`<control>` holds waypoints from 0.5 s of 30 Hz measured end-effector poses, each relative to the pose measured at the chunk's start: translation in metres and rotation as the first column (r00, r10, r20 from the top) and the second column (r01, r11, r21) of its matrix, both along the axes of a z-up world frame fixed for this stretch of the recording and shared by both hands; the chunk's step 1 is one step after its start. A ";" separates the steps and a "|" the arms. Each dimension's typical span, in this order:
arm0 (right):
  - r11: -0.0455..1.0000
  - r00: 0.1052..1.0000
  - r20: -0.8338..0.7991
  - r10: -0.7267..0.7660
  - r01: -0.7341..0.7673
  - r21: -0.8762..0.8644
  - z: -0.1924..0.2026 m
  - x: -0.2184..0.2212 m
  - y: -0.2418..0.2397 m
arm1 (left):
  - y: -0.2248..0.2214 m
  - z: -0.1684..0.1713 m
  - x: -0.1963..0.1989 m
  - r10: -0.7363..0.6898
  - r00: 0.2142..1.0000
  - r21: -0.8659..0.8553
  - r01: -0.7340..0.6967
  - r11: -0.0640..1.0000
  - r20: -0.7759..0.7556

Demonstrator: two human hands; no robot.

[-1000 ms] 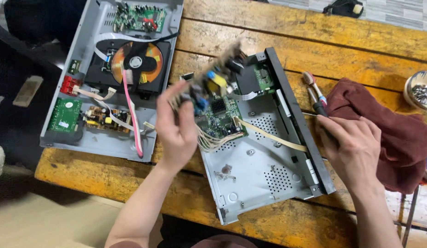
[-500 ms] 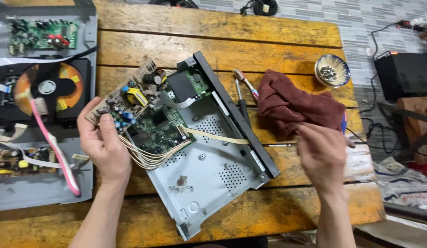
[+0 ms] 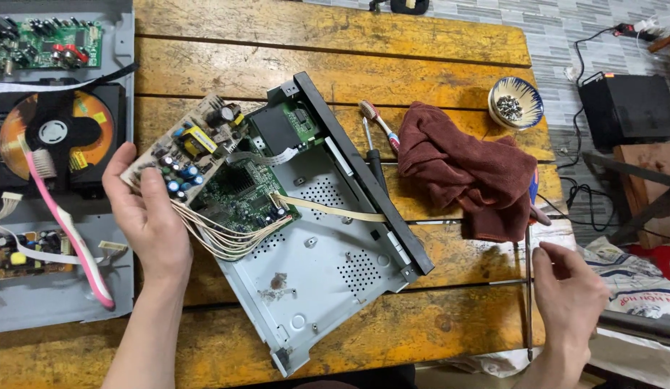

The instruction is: Repairing an electronic device by cleaning circuit boards with a toothbrush and using a screwdriver to disassemble components

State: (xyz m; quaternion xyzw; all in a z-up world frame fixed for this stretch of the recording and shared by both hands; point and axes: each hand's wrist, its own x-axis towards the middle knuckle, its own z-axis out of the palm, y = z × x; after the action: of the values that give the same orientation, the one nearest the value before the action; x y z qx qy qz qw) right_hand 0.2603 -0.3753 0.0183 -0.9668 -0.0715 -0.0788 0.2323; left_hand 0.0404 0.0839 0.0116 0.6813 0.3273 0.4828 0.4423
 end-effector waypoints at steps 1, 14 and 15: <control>1.000 1.000 0.001 -0.002 0.002 0.002 0.002 -0.001 0.003 | 0.000 0.001 -0.001 -0.002 1.000 0.002 0.002 1.000 0.001; 0.992 0.995 -0.027 -0.098 0.095 -0.079 0.004 0.004 -0.003 | -0.003 -0.006 0.000 -0.137 0.989 0.071 0.133 0.989 0.061; 0.992 0.995 -0.042 -0.094 0.090 -0.089 0.004 0.004 -0.003 | -0.003 -0.004 -0.002 -0.129 0.990 0.089 0.124 0.988 0.050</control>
State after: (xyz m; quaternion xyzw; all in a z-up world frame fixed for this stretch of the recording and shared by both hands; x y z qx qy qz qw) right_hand 0.2645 -0.3780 0.0218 -0.9798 -0.0250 -0.0638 0.1878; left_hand 0.0389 0.0808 0.0079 0.7054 0.2499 0.4859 0.4514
